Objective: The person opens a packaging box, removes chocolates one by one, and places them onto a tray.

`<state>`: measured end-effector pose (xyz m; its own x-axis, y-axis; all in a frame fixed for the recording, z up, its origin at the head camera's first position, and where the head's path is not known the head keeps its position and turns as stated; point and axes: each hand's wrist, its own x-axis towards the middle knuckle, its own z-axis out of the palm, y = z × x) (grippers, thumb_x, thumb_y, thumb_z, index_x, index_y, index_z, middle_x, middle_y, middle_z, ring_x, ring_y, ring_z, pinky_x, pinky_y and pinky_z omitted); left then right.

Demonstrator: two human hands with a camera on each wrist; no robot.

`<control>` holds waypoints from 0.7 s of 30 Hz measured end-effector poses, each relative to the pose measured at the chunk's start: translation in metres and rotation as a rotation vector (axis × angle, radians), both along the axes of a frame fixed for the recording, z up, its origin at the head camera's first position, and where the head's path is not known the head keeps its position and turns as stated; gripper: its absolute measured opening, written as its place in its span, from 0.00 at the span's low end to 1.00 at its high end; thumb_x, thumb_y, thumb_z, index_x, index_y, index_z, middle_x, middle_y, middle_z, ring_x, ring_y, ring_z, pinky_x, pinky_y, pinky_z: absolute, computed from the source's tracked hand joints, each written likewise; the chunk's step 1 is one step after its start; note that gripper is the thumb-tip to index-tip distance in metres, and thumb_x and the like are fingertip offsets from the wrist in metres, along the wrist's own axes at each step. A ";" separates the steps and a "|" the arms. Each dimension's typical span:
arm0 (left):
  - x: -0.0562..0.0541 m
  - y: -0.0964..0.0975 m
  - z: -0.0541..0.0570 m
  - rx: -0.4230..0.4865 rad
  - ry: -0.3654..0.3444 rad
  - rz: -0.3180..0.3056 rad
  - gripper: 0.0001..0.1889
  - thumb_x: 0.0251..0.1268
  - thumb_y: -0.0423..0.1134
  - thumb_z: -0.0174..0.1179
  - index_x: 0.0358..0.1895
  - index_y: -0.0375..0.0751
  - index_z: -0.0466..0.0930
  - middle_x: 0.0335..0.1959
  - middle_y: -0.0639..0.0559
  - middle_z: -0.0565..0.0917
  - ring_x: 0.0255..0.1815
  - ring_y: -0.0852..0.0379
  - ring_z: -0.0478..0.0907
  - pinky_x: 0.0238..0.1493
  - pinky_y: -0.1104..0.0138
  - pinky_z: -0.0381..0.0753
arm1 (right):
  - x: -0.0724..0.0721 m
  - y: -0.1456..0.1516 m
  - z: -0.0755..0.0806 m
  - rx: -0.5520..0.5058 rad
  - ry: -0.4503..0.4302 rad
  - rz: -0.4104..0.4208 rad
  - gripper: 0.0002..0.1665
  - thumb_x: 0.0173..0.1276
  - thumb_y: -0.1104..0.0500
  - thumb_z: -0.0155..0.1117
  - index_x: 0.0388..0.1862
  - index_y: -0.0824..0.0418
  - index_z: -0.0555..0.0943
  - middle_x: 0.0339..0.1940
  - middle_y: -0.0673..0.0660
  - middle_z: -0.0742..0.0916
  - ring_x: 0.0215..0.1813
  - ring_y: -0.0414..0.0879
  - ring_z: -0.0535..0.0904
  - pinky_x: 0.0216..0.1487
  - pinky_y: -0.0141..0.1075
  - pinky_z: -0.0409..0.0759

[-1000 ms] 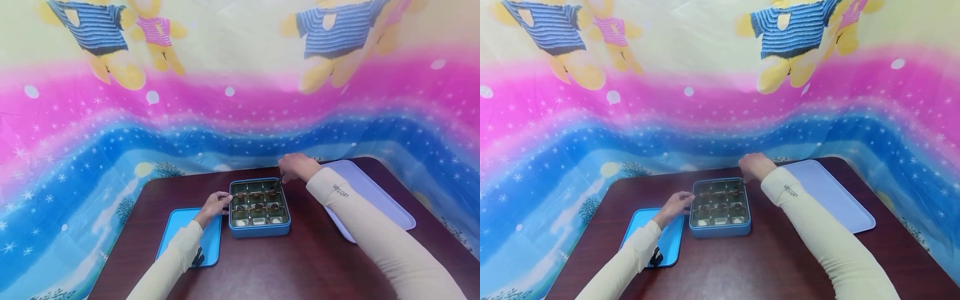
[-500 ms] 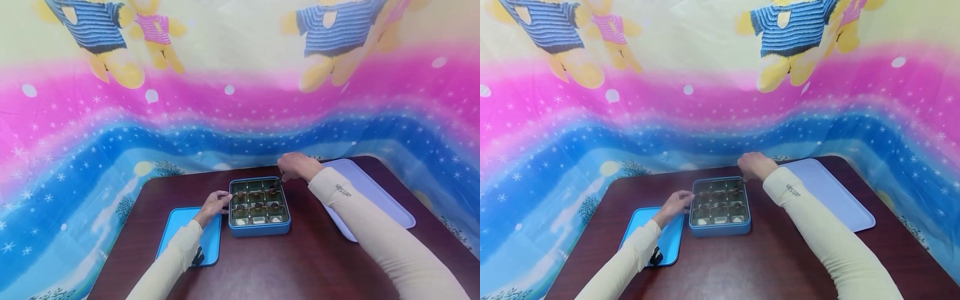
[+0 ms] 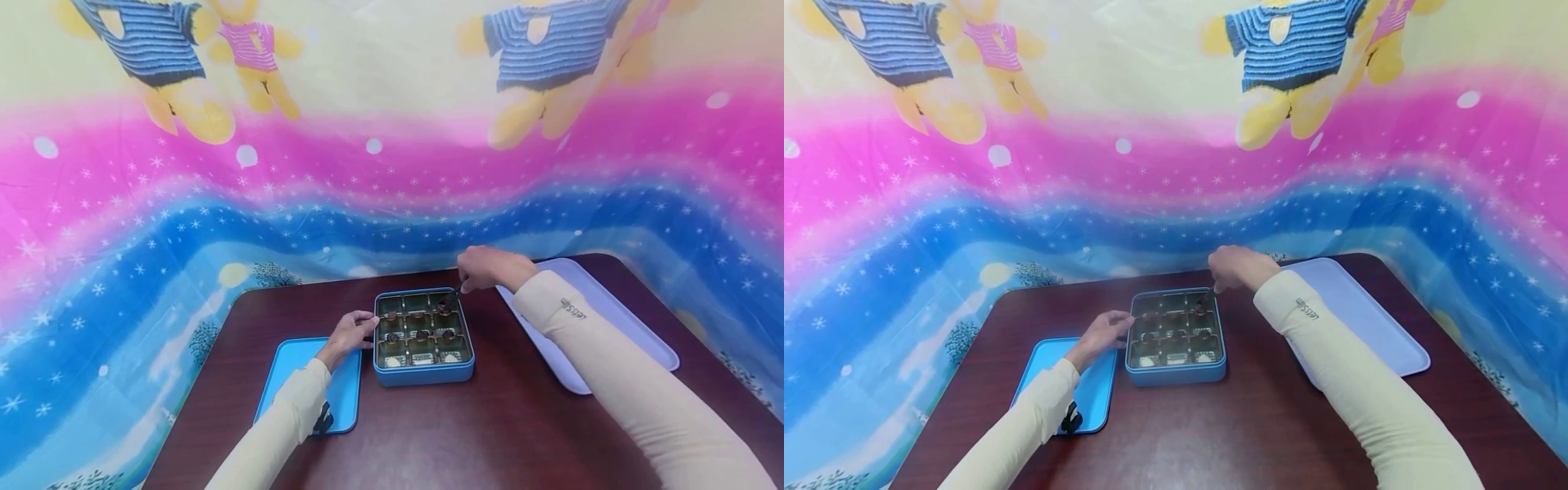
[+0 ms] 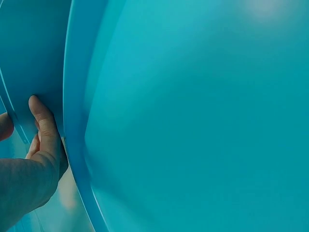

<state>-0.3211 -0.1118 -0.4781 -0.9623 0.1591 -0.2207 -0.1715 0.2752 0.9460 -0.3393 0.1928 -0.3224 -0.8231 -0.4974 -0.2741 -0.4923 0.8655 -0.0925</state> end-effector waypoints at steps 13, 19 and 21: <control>0.001 0.001 0.001 -0.004 -0.004 0.007 0.24 0.76 0.43 0.57 0.66 0.31 0.70 0.54 0.37 0.80 0.52 0.46 0.82 0.46 0.55 0.87 | 0.002 0.025 0.020 -0.111 -0.025 0.011 0.10 0.72 0.57 0.65 0.31 0.55 0.89 0.21 0.49 0.85 0.24 0.41 0.76 0.27 0.33 0.71; 0.000 0.001 0.001 0.001 -0.006 0.009 0.24 0.75 0.43 0.57 0.66 0.32 0.70 0.54 0.38 0.80 0.52 0.46 0.82 0.46 0.55 0.87 | 0.006 0.043 0.029 -0.189 -0.035 0.002 0.09 0.72 0.58 0.65 0.40 0.59 0.90 0.31 0.52 0.89 0.29 0.40 0.82 0.32 0.37 0.80; 0.000 0.001 0.000 0.002 -0.003 0.004 0.24 0.76 0.43 0.57 0.66 0.31 0.70 0.54 0.37 0.80 0.52 0.46 0.82 0.46 0.55 0.87 | 0.006 0.052 0.031 -0.210 -0.027 -0.012 0.10 0.72 0.58 0.65 0.43 0.60 0.90 0.35 0.54 0.90 0.30 0.41 0.82 0.34 0.39 0.82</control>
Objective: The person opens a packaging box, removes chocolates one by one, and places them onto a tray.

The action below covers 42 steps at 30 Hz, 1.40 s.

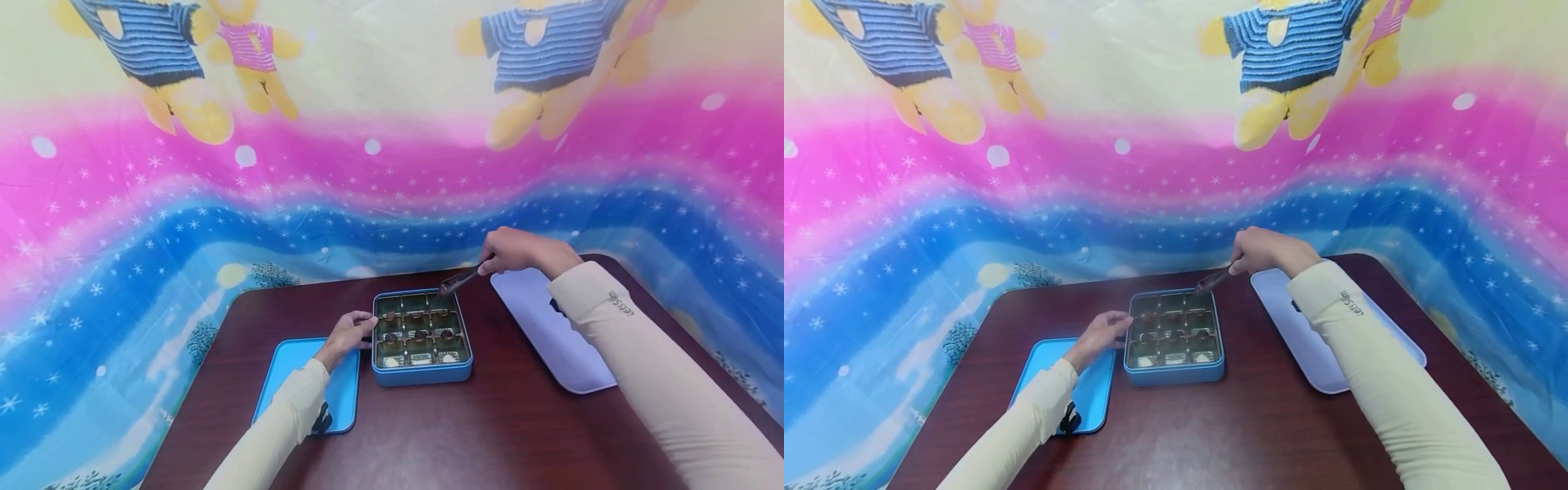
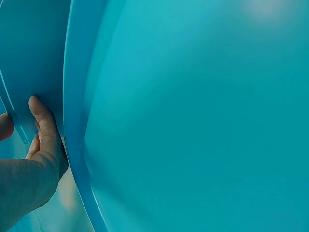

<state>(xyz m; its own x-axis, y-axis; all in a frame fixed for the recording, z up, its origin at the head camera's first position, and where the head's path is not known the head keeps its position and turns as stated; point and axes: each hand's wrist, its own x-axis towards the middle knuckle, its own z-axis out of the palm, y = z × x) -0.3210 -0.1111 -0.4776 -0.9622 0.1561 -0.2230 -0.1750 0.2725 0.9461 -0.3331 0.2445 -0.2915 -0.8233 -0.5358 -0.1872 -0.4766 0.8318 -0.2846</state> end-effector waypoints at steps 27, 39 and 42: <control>0.000 -0.001 0.000 0.003 0.006 -0.013 0.25 0.76 0.44 0.57 0.67 0.30 0.70 0.54 0.37 0.80 0.51 0.46 0.82 0.46 0.55 0.87 | -0.002 0.147 -0.063 -0.004 0.035 -0.289 0.16 0.73 0.56 0.62 0.44 0.68 0.88 0.27 0.51 0.86 0.29 0.46 0.74 0.31 0.40 0.74; -0.001 -0.001 0.001 0.011 -0.006 -0.006 0.24 0.76 0.43 0.57 0.67 0.31 0.70 0.54 0.38 0.81 0.50 0.48 0.83 0.46 0.56 0.87 | 0.000 0.161 -0.081 -0.021 0.011 -0.330 0.16 0.73 0.56 0.62 0.46 0.68 0.87 0.31 0.53 0.87 0.35 0.49 0.78 0.34 0.43 0.78; -0.002 -0.001 0.000 0.013 -0.009 -0.004 0.25 0.75 0.43 0.57 0.67 0.31 0.70 0.54 0.38 0.81 0.50 0.48 0.83 0.46 0.56 0.87 | 0.000 0.163 -0.084 -0.024 0.014 -0.335 0.16 0.73 0.55 0.63 0.44 0.67 0.88 0.31 0.52 0.87 0.36 0.49 0.79 0.34 0.44 0.78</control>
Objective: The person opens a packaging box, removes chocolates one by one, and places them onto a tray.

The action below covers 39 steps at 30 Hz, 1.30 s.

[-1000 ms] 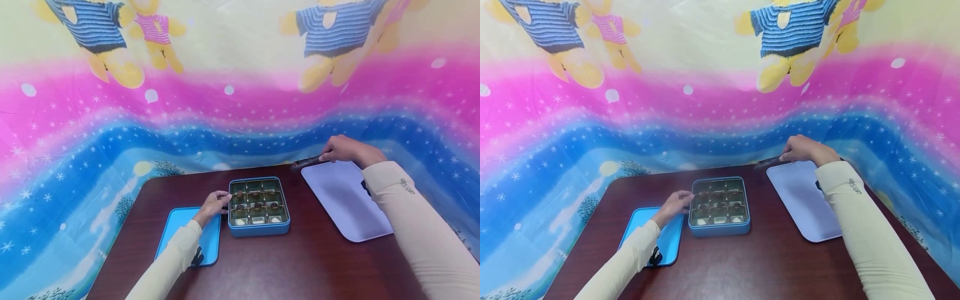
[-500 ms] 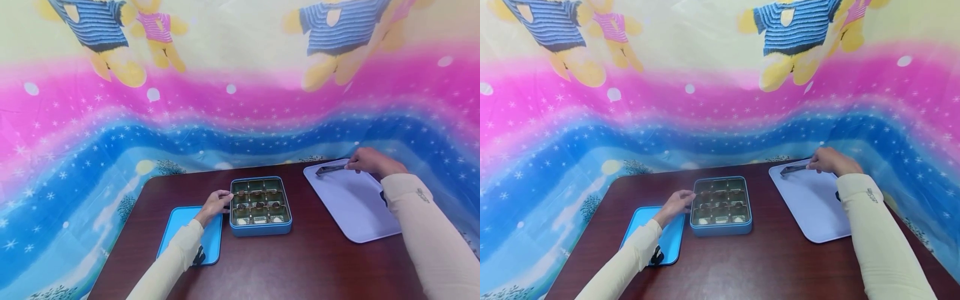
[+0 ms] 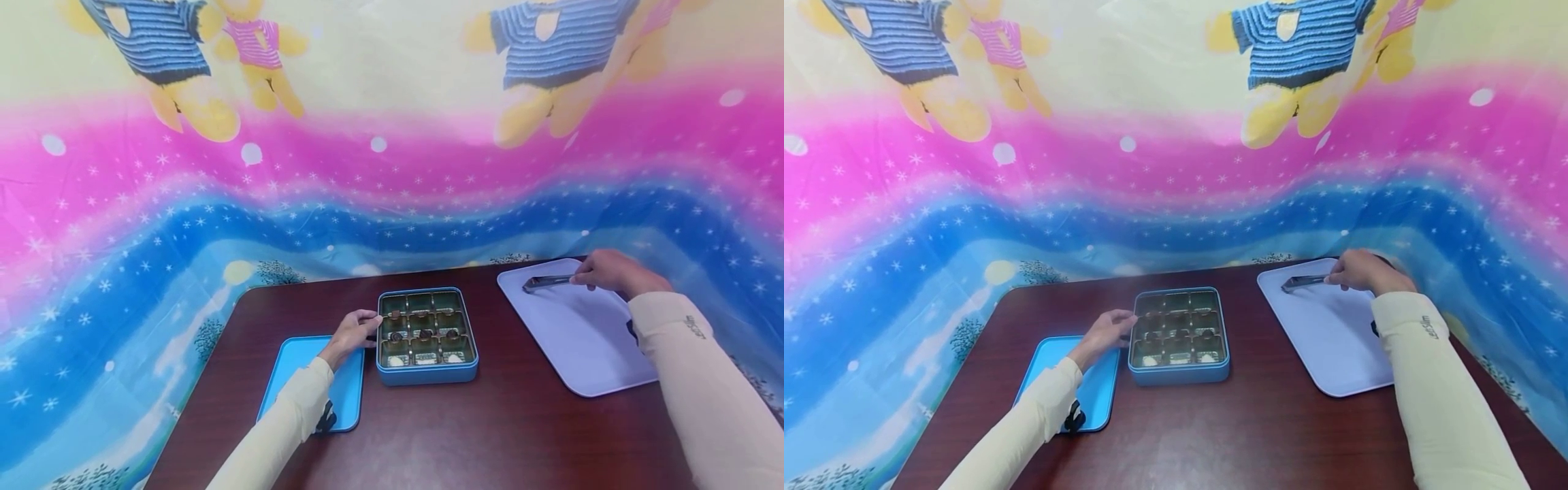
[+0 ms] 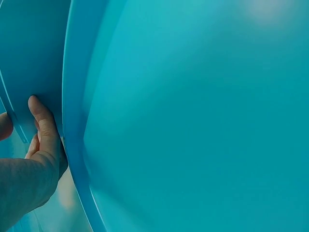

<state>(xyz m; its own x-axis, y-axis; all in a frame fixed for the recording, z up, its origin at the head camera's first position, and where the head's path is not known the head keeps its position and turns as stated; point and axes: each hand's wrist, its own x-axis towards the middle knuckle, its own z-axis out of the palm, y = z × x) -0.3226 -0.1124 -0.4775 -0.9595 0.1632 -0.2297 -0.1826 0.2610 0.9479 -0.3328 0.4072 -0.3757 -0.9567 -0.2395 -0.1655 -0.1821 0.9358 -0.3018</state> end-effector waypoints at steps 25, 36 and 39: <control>0.001 -0.001 0.000 0.008 0.007 -0.001 0.24 0.75 0.43 0.57 0.66 0.30 0.70 0.54 0.37 0.80 0.50 0.47 0.82 0.45 0.56 0.87 | -0.001 -0.087 0.065 -0.082 0.150 0.175 0.25 0.71 0.49 0.66 0.56 0.68 0.84 0.52 0.68 0.87 0.53 0.63 0.83 0.52 0.58 0.82; 0.000 0.000 -0.002 0.008 0.008 -0.003 0.24 0.75 0.43 0.57 0.65 0.31 0.71 0.54 0.38 0.80 0.49 0.48 0.82 0.46 0.56 0.87 | 0.002 -0.138 0.065 -0.170 0.091 0.291 0.24 0.68 0.50 0.70 0.56 0.65 0.84 0.49 0.61 0.89 0.45 0.47 0.85 0.42 0.45 0.85; 0.000 0.000 -0.002 0.013 0.011 -0.001 0.23 0.75 0.43 0.57 0.65 0.31 0.71 0.54 0.38 0.80 0.49 0.48 0.82 0.46 0.56 0.87 | -0.001 -0.149 0.061 -0.173 0.032 0.287 0.23 0.68 0.51 0.70 0.56 0.63 0.85 0.50 0.60 0.88 0.42 0.45 0.83 0.31 0.41 0.84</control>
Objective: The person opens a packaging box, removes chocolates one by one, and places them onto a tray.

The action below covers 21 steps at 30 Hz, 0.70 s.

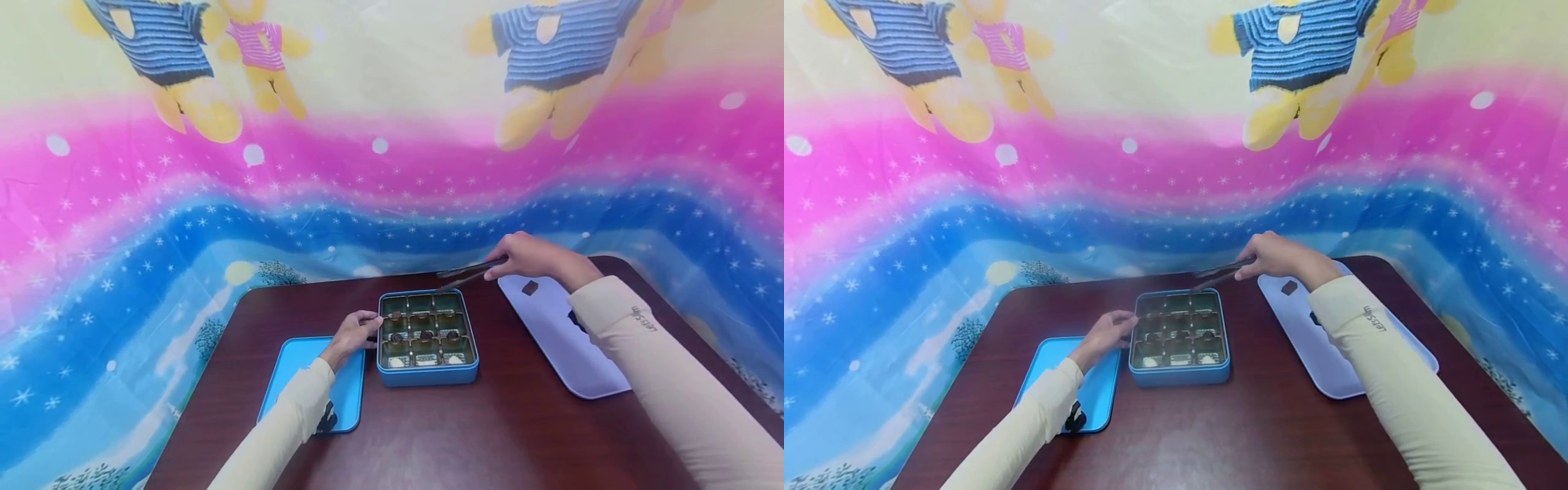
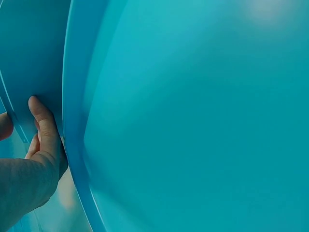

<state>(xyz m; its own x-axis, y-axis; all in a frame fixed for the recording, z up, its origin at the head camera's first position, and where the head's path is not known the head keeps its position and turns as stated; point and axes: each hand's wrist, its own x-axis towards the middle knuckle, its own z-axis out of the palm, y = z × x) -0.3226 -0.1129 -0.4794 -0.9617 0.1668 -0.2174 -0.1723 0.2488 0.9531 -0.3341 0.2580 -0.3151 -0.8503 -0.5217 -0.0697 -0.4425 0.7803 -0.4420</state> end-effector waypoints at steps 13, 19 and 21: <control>-0.002 -0.001 -0.002 0.005 -0.002 -0.004 0.24 0.75 0.43 0.57 0.65 0.31 0.71 0.55 0.37 0.80 0.50 0.48 0.82 0.45 0.56 0.87 | -0.015 -0.039 -0.017 0.126 0.020 0.066 0.20 0.67 0.54 0.71 0.54 0.62 0.86 0.47 0.59 0.89 0.29 0.41 0.79 0.34 0.37 0.77; -0.001 0.000 -0.001 -0.002 -0.013 0.003 0.24 0.75 0.43 0.57 0.66 0.32 0.70 0.55 0.38 0.80 0.50 0.48 0.82 0.45 0.56 0.87 | -0.018 -0.050 -0.019 0.175 0.005 0.078 0.19 0.67 0.53 0.70 0.52 0.62 0.87 0.50 0.61 0.89 0.34 0.42 0.84 0.39 0.40 0.83; -0.001 0.000 -0.001 -0.003 -0.017 0.007 0.24 0.75 0.43 0.57 0.66 0.32 0.70 0.54 0.38 0.80 0.50 0.48 0.82 0.45 0.57 0.87 | -0.018 -0.054 -0.018 0.192 -0.011 0.072 0.18 0.68 0.53 0.70 0.52 0.62 0.87 0.52 0.61 0.88 0.40 0.44 0.86 0.45 0.43 0.85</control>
<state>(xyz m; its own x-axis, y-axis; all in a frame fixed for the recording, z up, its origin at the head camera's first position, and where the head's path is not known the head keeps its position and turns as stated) -0.3236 -0.1131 -0.4799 -0.9589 0.1597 -0.2344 -0.1904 0.2504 0.9493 -0.3522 0.2045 -0.3335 -0.8098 -0.5575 -0.1828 -0.4963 0.8171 -0.2934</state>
